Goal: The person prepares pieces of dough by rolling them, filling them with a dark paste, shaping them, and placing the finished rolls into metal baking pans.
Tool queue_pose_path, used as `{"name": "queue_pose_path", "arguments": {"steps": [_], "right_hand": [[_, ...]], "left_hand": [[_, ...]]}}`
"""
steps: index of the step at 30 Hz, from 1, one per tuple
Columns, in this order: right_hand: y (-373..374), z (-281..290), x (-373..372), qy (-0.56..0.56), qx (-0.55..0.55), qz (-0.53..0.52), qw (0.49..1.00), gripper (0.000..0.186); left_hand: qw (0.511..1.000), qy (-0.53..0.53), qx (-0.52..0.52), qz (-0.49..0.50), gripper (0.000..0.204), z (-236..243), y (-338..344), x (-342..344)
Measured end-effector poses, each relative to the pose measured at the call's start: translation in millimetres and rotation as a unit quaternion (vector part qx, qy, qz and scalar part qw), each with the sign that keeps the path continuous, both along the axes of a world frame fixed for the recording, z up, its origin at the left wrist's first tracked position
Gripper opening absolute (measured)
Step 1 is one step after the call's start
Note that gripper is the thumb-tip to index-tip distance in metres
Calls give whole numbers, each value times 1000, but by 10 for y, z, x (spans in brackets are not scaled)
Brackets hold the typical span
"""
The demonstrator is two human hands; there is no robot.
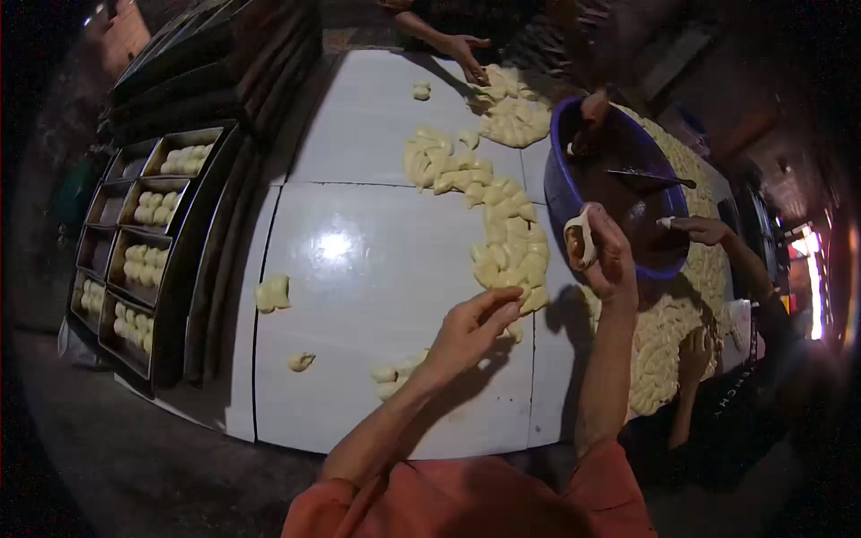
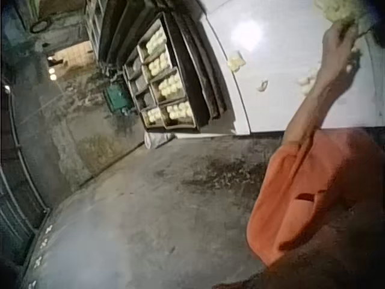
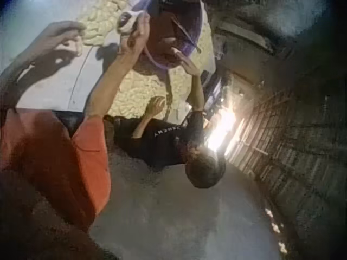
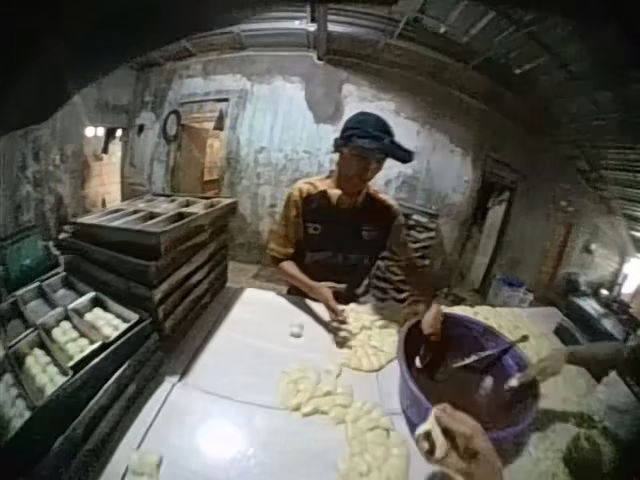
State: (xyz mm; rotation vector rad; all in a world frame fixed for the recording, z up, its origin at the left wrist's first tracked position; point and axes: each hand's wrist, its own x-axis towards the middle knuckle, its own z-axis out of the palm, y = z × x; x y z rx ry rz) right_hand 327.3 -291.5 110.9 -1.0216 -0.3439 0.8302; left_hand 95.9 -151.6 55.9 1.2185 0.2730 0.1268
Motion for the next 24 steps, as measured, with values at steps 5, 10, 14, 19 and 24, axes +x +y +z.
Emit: {"name": "queue_pose_path", "arguments": {"steps": [5,10,14,19,24], "right_hand": [[524,-288,-1041,54,-36,-71,995,23],[695,-429,-1491,123,8,52,991,27],[791,-487,-1913,-236,-129,22,963,46],[1048,-580,-2226,-414,-231,-50,879,24],[1139,-701,-2225,-480,-201,-110,847,15]], "left_hand": [[953,51,-294,59,44,144,15,-87],[928,28,-280,244,31,-92,303,-510],[934,31,-214,284,26,-166,473,-712],[946,65,-123,293,32,-251,525,-819],[949,71,-95,292,35,-217,655,-823]]}}
